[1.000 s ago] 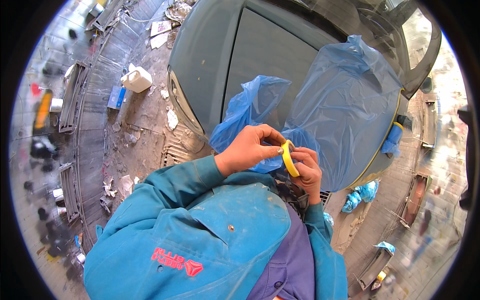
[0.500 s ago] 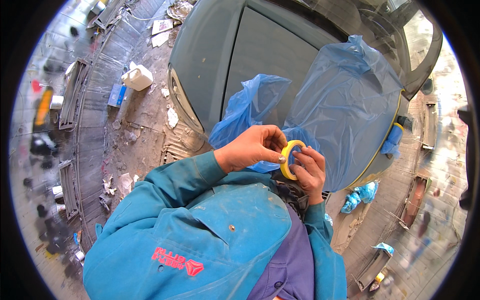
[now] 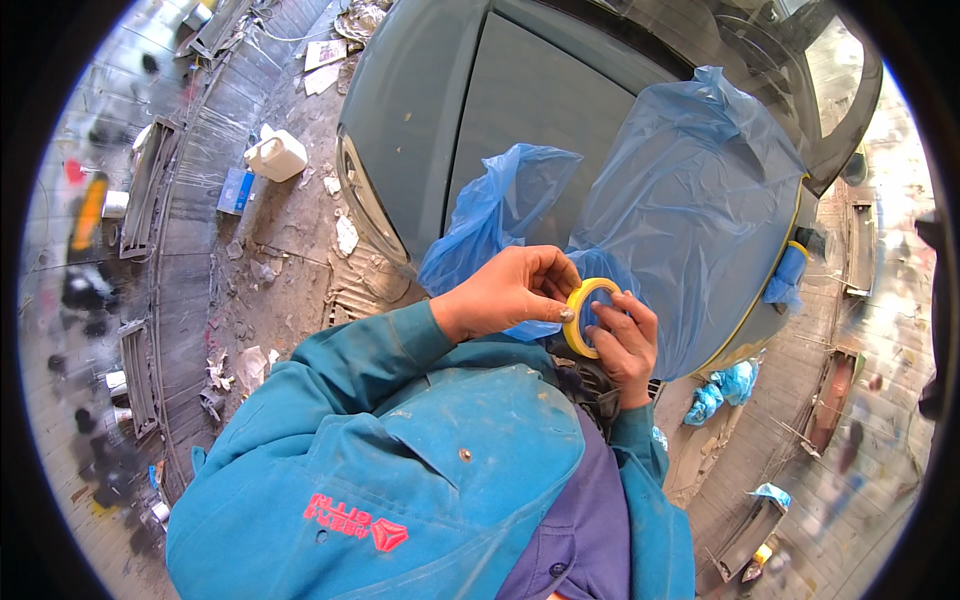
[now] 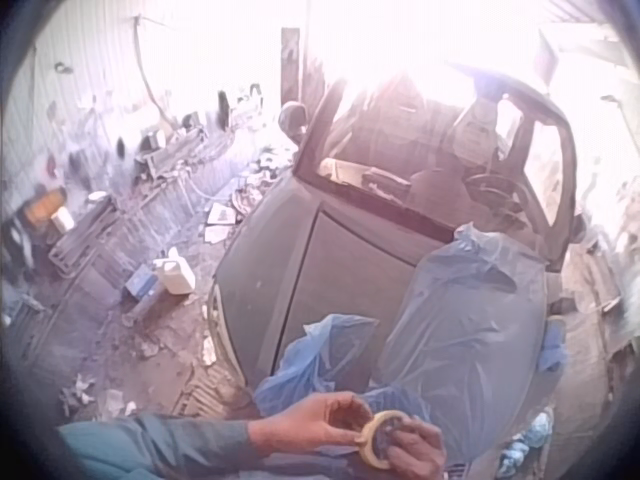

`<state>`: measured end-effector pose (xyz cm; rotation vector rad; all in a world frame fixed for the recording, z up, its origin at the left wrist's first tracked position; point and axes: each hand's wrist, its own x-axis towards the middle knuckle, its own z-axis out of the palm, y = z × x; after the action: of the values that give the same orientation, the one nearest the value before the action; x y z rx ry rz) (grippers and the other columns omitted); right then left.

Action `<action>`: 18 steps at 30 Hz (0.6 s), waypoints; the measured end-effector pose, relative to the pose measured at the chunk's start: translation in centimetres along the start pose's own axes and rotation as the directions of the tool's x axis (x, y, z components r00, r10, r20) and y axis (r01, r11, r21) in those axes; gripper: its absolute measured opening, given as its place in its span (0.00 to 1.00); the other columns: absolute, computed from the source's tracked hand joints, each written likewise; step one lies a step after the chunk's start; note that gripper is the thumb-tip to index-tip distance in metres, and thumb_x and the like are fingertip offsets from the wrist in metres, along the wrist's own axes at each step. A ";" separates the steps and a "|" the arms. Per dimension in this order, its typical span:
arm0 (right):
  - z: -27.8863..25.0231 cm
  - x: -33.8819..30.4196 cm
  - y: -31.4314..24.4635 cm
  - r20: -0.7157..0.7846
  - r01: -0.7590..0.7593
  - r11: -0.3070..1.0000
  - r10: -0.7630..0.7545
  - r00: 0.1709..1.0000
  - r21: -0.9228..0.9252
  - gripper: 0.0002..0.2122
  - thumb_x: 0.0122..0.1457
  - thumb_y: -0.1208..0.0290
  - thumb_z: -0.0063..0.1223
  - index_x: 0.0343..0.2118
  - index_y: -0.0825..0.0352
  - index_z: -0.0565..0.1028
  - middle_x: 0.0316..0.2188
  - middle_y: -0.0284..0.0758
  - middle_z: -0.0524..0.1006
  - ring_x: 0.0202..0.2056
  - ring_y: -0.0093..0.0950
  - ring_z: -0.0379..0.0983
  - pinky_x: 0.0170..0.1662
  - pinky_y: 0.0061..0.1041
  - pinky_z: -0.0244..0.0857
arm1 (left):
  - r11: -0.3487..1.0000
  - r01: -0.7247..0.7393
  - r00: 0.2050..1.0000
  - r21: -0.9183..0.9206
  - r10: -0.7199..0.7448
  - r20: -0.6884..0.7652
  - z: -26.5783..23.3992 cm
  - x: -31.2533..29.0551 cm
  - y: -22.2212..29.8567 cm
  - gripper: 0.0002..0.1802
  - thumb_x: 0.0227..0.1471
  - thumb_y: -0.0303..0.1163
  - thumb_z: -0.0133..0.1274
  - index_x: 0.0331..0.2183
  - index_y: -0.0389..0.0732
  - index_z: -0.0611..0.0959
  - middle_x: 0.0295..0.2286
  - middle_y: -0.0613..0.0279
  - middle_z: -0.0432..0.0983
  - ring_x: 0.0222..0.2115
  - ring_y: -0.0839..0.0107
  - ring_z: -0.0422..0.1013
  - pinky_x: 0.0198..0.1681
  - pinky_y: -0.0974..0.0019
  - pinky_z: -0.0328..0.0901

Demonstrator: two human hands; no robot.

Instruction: The person covers the car hood with a blue plastic sheet and secures it with yellow masking tape. They smooth the plastic, tear off tape pieces, and press the tape along the hood edges and around the windshield to hold the sheet in place.

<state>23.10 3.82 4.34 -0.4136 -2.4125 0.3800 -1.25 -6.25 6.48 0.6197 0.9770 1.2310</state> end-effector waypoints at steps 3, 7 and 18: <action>-0.3 0.0 0.0 0.002 0.001 1.000 -0.001 1.000 0.000 0.05 0.49 0.79 0.72 0.27 0.64 0.85 0.45 0.35 0.89 0.59 0.40 0.80 0.62 0.45 0.82 | 0.998 0.024 0.999 0.051 -0.026 0.039 -0.2 0.1 0.2 0.19 0.58 0.21 0.73 0.49 0.32 0.84 0.41 0.60 0.84 0.42 0.73 0.80 0.55 0.66 0.77; -0.5 0.1 -0.1 0.003 -0.012 1.000 0.012 1.000 0.005 0.05 0.47 0.79 0.72 0.28 0.65 0.85 0.44 0.35 0.89 0.59 0.40 0.80 0.63 0.45 0.82 | 0.991 0.059 0.995 0.119 -0.068 0.075 -0.7 0.4 0.1 0.16 0.59 0.21 0.73 0.47 0.32 0.85 0.40 0.60 0.84 0.42 0.73 0.81 0.55 0.66 0.77; -0.5 0.7 0.5 -0.055 -0.056 0.998 0.056 0.997 0.015 0.06 0.46 0.78 0.73 0.27 0.64 0.86 0.40 0.36 0.89 0.55 0.40 0.83 0.61 0.43 0.82 | 0.839 -0.196 0.967 0.507 0.250 -0.041 0.2 1.2 0.7 0.11 0.65 0.23 0.65 0.47 0.29 0.89 0.39 0.54 0.89 0.37 0.71 0.83 0.44 0.66 0.79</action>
<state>22.96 4.65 4.93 -0.4804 -2.3470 0.4043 -1.38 -4.93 6.84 1.1126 1.3620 1.2252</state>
